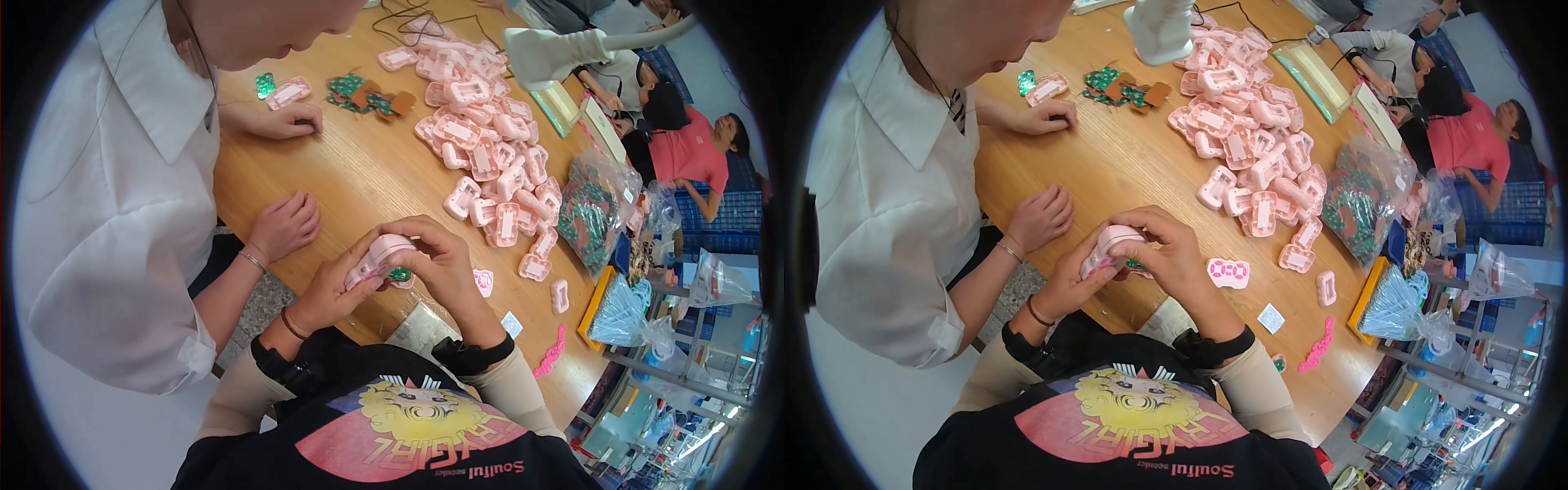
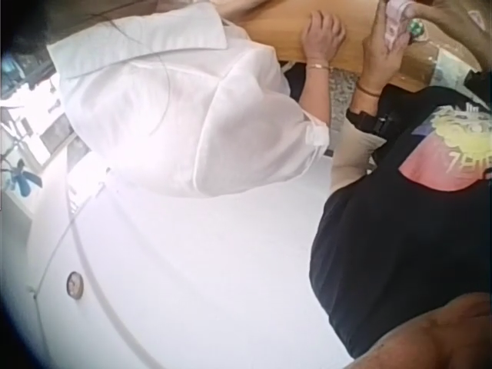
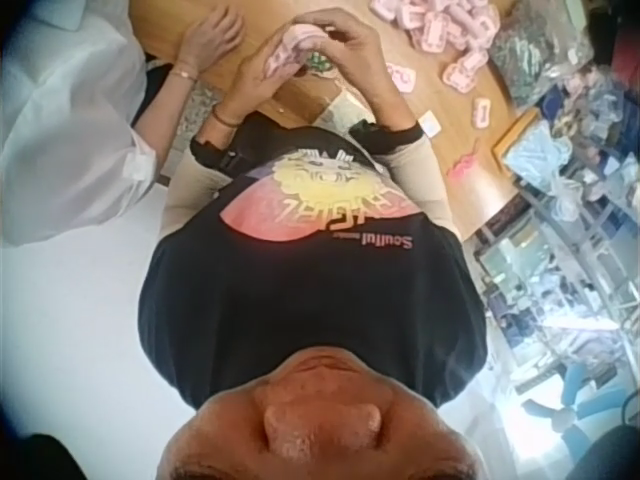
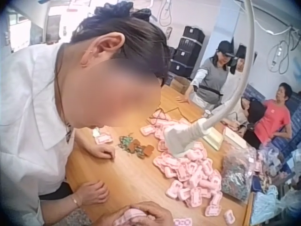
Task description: Manually assemble and inspect small plastic toy parts and stickers.
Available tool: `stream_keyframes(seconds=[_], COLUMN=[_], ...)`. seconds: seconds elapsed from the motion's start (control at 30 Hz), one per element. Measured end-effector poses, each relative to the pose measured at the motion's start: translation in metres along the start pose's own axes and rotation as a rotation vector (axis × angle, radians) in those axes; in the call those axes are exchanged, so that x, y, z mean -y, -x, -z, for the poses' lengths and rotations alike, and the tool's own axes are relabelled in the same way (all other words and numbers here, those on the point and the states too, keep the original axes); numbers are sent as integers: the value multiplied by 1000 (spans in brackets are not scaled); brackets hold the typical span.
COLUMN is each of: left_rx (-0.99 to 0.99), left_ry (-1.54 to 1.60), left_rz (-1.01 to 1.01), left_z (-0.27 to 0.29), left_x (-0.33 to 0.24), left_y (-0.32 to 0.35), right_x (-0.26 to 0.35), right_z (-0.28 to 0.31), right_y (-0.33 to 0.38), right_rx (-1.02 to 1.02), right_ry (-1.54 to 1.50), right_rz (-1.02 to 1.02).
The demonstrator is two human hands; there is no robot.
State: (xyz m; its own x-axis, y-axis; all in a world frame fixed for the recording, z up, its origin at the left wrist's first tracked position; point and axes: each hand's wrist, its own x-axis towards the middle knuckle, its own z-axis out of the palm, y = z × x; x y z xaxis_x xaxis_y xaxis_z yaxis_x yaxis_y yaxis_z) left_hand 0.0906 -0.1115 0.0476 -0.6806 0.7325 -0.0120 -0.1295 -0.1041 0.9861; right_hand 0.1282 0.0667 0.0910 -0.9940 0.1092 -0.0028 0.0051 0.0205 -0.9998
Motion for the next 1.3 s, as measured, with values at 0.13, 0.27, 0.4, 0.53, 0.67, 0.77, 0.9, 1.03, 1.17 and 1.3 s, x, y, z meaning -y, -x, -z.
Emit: stream_keyframes(seconds=[0.13, 0.27, 0.4, 0.53, 0.67, 0.77, 0.9, 1.03, 1.17, 1.3], left_rx=[127, 167, 190, 221, 246, 223, 158, 274, 175, -67], left_ry=[-151, -39, 462, 774, 821, 864, 976, 913, 679, 584], left_rz=[9, 78, 338, 404, 423, 494, 549, 575, 533, 392], left_z=[6, 7, 19, 32, 37, 39, 50, 62, 54, 52], left_x=[-21, -20, -2, 8, 2, 2, 17, 14, -5, 8], left_y=[0, -1, -10, -12, -16, -22, -32, -40, -52, -57], right_x=[13, -2, -22, -14, 0, -9, -36, -40, -48, -52], right_z=[5, 0, 4, 14, 1, 8, 10, 13, 23, 15], right_y=[1, 2, -13, -12, -21, -30, -42, -46, -47, -45], right_rx=[83, 16, 47, 114, 50, 94, 117, 131, 88, -87], right_ry=[203, 0, -99, -178, -82, -58, -131, -166, -196, -296], right_rz=[124, -66, -336, -433, -445, -435, -537, -705, -542, -506])
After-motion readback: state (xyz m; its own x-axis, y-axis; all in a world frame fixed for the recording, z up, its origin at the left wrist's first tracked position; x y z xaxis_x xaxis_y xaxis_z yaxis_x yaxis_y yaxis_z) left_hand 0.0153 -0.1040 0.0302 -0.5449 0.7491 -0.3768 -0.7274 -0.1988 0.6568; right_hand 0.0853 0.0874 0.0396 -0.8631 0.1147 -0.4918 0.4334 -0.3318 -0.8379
